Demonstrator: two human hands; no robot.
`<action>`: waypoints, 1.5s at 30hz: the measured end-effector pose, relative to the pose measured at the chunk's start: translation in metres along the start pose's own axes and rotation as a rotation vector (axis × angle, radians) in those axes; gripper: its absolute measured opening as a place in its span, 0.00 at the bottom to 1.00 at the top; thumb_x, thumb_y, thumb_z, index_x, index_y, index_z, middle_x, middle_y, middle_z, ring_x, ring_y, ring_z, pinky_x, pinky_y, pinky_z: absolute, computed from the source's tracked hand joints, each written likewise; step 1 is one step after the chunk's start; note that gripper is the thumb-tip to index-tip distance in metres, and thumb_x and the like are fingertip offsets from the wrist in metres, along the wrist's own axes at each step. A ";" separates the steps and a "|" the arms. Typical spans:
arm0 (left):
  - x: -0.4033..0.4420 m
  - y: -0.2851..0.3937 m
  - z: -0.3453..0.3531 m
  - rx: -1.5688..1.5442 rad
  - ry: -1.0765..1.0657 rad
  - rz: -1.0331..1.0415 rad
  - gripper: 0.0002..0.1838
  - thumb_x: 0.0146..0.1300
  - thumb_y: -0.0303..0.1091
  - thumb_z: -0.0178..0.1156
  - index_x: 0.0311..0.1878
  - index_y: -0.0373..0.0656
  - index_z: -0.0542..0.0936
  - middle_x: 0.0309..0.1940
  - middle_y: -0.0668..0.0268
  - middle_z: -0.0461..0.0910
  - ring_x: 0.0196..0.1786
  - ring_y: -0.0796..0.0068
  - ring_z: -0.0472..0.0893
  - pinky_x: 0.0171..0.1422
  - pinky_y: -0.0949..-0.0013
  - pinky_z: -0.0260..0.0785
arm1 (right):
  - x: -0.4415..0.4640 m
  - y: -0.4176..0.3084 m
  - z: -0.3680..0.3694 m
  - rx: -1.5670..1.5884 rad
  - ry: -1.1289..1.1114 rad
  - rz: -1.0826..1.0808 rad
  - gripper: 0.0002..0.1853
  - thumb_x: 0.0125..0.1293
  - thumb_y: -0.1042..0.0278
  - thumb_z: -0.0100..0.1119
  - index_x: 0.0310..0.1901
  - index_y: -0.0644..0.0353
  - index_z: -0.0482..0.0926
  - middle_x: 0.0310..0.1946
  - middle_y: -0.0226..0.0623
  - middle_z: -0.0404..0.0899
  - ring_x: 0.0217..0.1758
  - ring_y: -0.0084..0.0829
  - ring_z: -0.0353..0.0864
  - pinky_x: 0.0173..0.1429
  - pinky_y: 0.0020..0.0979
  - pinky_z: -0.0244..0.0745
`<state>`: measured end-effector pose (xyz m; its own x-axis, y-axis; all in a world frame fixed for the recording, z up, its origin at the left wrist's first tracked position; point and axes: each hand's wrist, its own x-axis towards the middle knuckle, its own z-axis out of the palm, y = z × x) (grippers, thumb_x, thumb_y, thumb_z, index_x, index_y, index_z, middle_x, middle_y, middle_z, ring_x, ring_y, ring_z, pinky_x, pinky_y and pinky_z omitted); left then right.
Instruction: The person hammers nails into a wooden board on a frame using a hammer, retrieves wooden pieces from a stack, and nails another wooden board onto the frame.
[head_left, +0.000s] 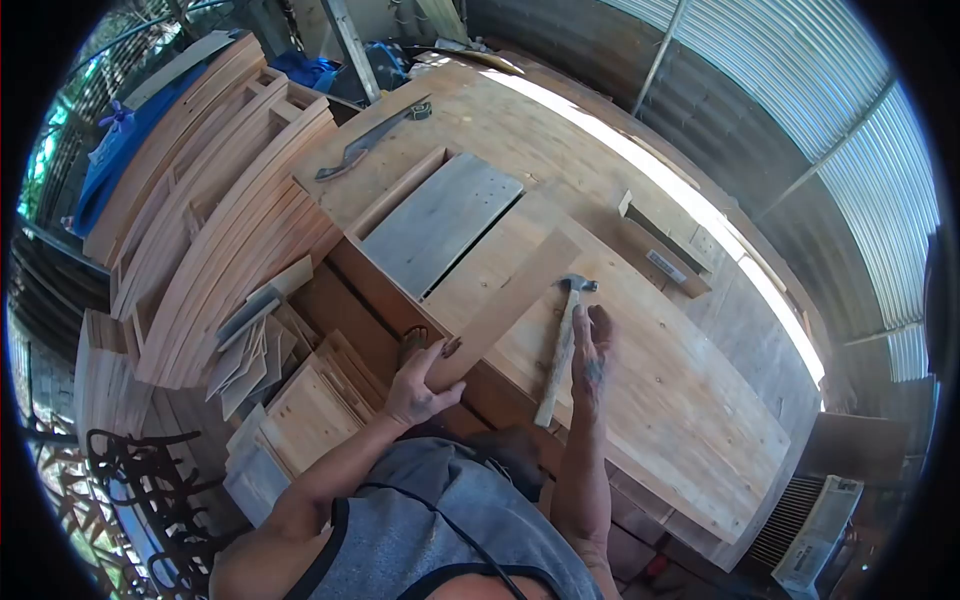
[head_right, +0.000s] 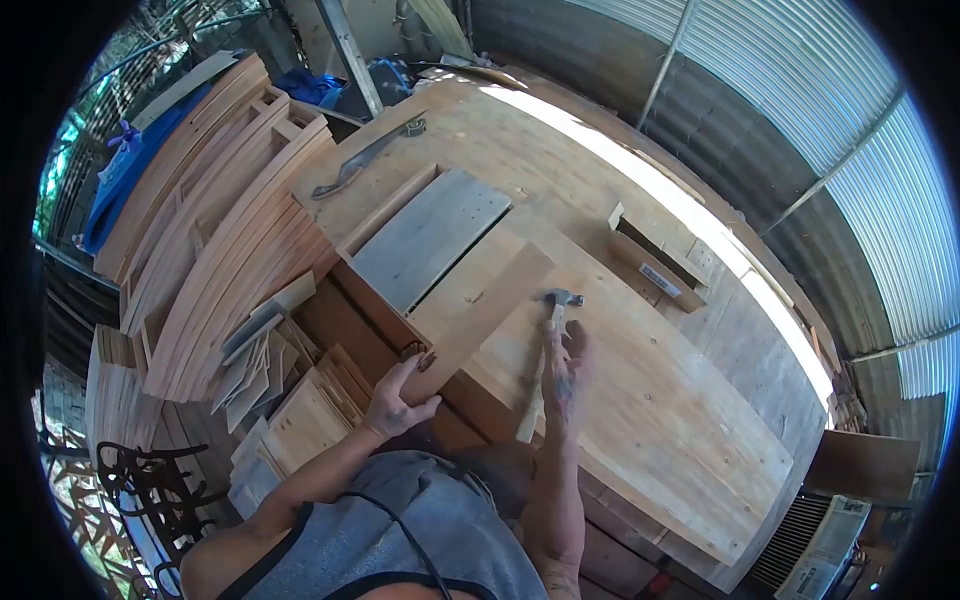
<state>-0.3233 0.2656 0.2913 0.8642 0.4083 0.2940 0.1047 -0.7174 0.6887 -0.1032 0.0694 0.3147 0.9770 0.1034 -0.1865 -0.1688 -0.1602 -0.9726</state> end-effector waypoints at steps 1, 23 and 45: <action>0.019 -0.026 -0.017 -0.033 0.011 -0.052 0.43 0.53 0.35 0.80 0.72 0.33 0.75 0.54 0.48 0.84 0.55 0.51 0.87 0.63 0.57 0.80 | 0.000 0.000 0.032 -0.021 -0.056 0.015 0.42 0.73 0.40 0.69 0.72 0.72 0.72 0.68 0.53 0.79 0.70 0.46 0.80 0.69 0.42 0.77; 0.281 -0.367 -0.083 -0.038 -0.213 -0.278 0.41 0.55 0.45 0.78 0.70 0.34 0.79 0.63 0.46 0.81 0.67 0.47 0.79 0.73 0.54 0.72 | -0.009 0.099 0.277 -1.062 0.140 0.009 0.65 0.53 0.17 0.69 0.85 0.49 0.58 0.88 0.54 0.39 0.89 0.71 0.31 0.83 0.74 0.34; 0.281 -0.361 -0.083 -0.186 -0.286 -0.456 0.45 0.60 0.50 0.77 0.74 0.33 0.73 0.66 0.46 0.81 0.69 0.49 0.80 0.73 0.54 0.71 | -0.008 0.101 0.277 -1.119 0.096 0.069 0.65 0.55 0.15 0.66 0.86 0.48 0.55 0.89 0.52 0.39 0.89 0.68 0.30 0.83 0.74 0.31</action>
<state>-0.1588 0.6867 0.1804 0.8533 0.4661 -0.2338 0.4326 -0.3824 0.8165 -0.1642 0.3243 0.1794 0.9842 -0.0077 -0.1766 -0.0577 -0.9584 -0.2796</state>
